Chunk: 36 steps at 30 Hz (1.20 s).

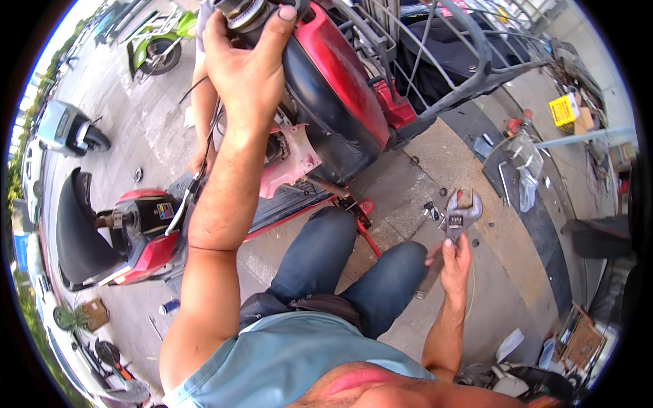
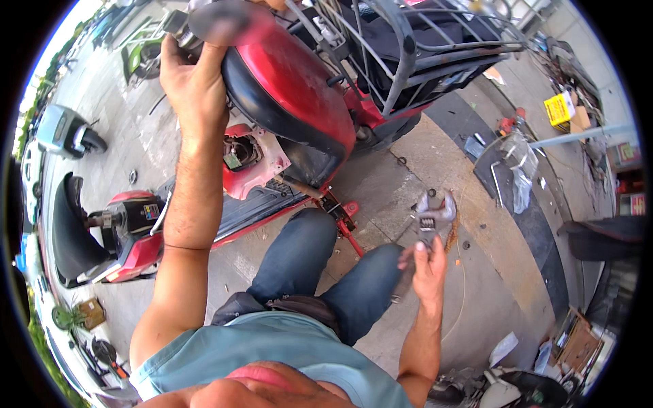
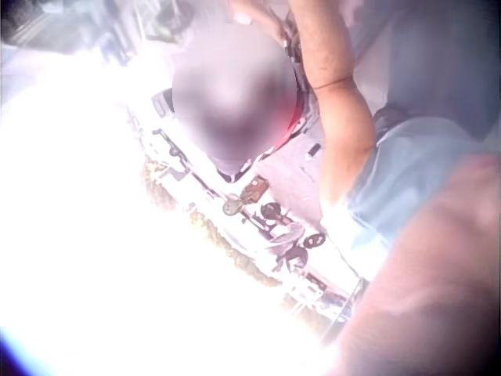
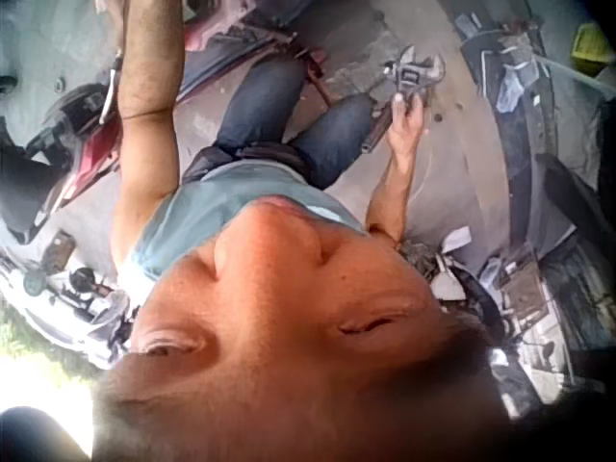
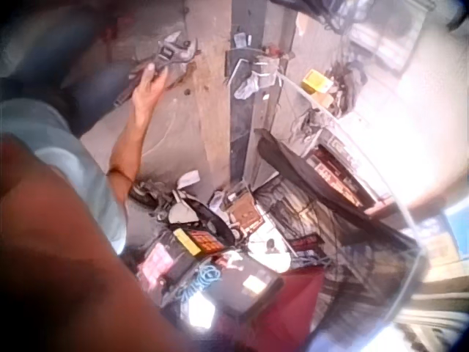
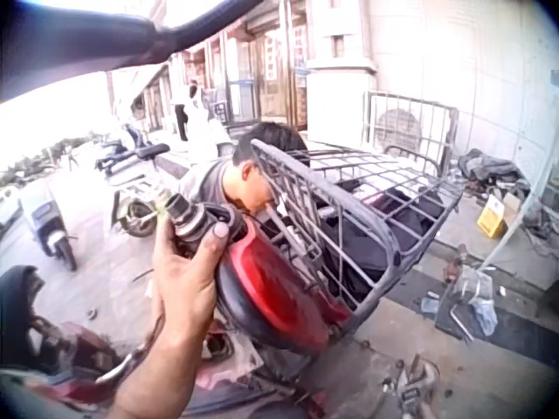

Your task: The person uses a wrench to tighten a bolt on the front of a red scooter. They then remove the front cover of the scooter and place it on the ground.

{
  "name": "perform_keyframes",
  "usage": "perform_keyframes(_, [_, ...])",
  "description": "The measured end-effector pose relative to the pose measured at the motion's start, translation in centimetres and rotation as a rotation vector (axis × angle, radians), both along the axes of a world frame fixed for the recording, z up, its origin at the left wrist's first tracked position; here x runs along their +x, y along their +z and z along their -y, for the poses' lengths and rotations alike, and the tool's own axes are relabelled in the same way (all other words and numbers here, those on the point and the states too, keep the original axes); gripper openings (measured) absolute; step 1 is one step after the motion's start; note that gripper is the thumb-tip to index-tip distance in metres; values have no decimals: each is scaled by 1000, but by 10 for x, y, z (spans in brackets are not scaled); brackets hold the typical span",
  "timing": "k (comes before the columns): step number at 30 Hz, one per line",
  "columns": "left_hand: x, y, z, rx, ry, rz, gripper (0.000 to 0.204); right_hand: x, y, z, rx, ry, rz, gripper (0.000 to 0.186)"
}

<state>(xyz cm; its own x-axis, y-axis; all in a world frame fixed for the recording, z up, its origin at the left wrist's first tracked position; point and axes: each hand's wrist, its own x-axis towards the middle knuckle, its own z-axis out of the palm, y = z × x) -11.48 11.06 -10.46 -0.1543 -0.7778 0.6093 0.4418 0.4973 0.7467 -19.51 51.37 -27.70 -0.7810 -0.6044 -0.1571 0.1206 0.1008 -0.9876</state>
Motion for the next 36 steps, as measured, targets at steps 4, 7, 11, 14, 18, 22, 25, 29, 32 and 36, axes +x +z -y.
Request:
perform_keyframes(4, [2,-24,31,-136,84,36,62,72,119,128,-378,333,104,33])
perform_keyframes(7, [-3,-30,42,-200,231,130,73,110,163,225,-563,421,179,31])
perform_keyframes(11, [8,-49,34,-355,416,141,59,138,180,300,-553,214,98,27])
perform_keyframes(14, [30,-63,32,-77,72,-8,56,150,175,323,-543,98,42,25])
perform_keyframes(18, [38,-72,43,156,-214,-146,52,162,185,334,-528,24,90,25])
perform_keyframes(22, [49,-81,52,317,-418,-234,48,166,201,350,-583,29,151,29])
perform_keyframes(25, [57,-72,71,383,-576,-263,45,167,199,368,-628,17,180,27])
perform_keyframes(29, [89,-15,65,353,-693,-196,36,156,199,349,-594,13,112,24])
perform_keyframes(32, [96,14,78,239,-745,172,39,160,203,358,-558,-10,125,26])
perform_keyframes(36, [77,29,98,250,-726,318,32,164,205,362,-603,-12,191,24])
